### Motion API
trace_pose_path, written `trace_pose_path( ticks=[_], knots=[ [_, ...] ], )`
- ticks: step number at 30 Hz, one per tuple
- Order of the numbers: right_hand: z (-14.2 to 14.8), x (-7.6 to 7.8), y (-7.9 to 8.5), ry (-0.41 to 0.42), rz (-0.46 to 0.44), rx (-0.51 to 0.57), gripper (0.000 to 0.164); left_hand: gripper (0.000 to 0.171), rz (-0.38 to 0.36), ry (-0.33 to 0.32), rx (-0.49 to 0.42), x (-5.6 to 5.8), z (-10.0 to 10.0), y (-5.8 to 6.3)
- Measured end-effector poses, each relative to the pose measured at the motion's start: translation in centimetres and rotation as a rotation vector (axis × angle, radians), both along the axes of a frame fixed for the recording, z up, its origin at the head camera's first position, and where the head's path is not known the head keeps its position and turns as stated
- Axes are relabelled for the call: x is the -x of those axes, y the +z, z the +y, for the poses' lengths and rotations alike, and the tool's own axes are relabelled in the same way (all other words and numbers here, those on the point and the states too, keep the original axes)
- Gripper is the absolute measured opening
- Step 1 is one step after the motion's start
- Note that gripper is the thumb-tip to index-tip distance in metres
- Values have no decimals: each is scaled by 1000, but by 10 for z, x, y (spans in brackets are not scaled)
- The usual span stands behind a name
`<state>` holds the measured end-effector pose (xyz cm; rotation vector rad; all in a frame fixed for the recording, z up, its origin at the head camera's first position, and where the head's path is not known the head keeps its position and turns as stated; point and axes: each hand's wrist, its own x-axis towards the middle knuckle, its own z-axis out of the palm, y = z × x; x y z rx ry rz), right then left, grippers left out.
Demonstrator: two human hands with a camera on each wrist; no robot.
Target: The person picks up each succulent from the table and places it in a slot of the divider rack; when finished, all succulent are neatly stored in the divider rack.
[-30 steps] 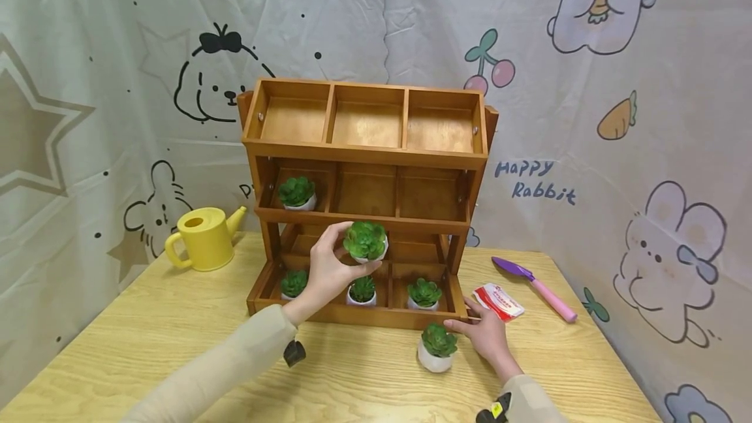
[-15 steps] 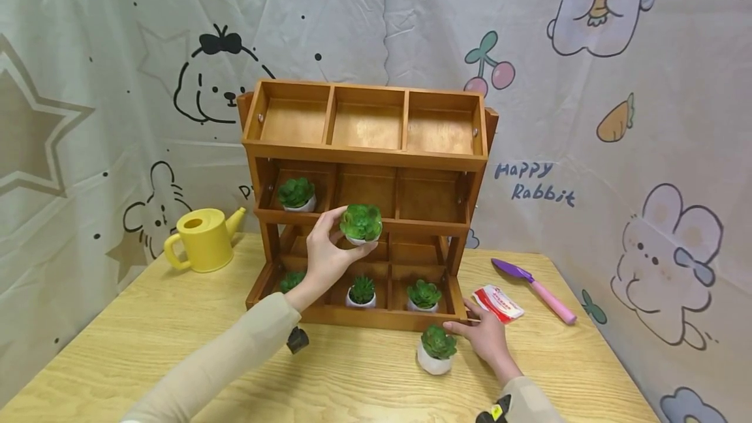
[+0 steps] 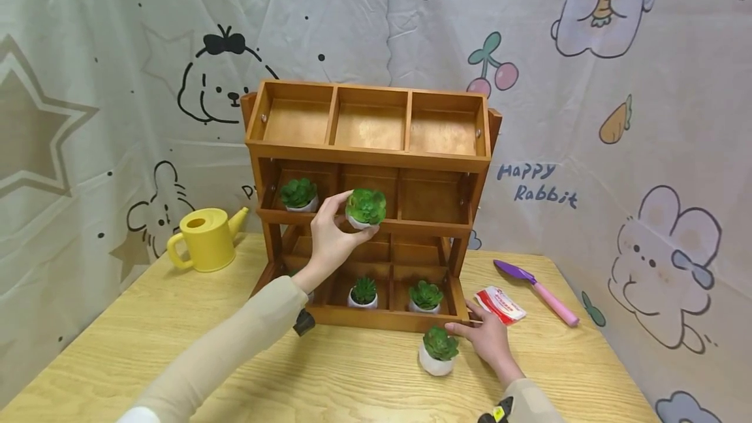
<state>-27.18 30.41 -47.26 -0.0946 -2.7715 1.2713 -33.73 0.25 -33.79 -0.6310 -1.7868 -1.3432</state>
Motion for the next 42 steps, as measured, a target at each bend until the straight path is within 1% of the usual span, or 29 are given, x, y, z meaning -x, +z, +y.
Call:
trace_pose_path(
  ticks=[3,6,14,20,30,36,42],
  knots=[
    [-1,0,0,1,-2,2,85,65,9,5,-7,5,2,3],
    [-2,-1,0,2,-3,12,85,64,3,26,-9,9,3,4],
    [0,0,-2,-7,3,13,85,65,-12,47,-4,16,4,4],
    [0,2,-3,-6,7,19,85,65,-27,61,-20,22,2,4],
    [1,3,-2,-4,9,18,85,64,-51,96,15,29,0,6],
    [3,3,-3,-4,9,17,85,63,-80,95,35,31,1,8],
    [3,2,-2,-3,9,19,85,63,-88,100,55,32,2,11]
  ],
)
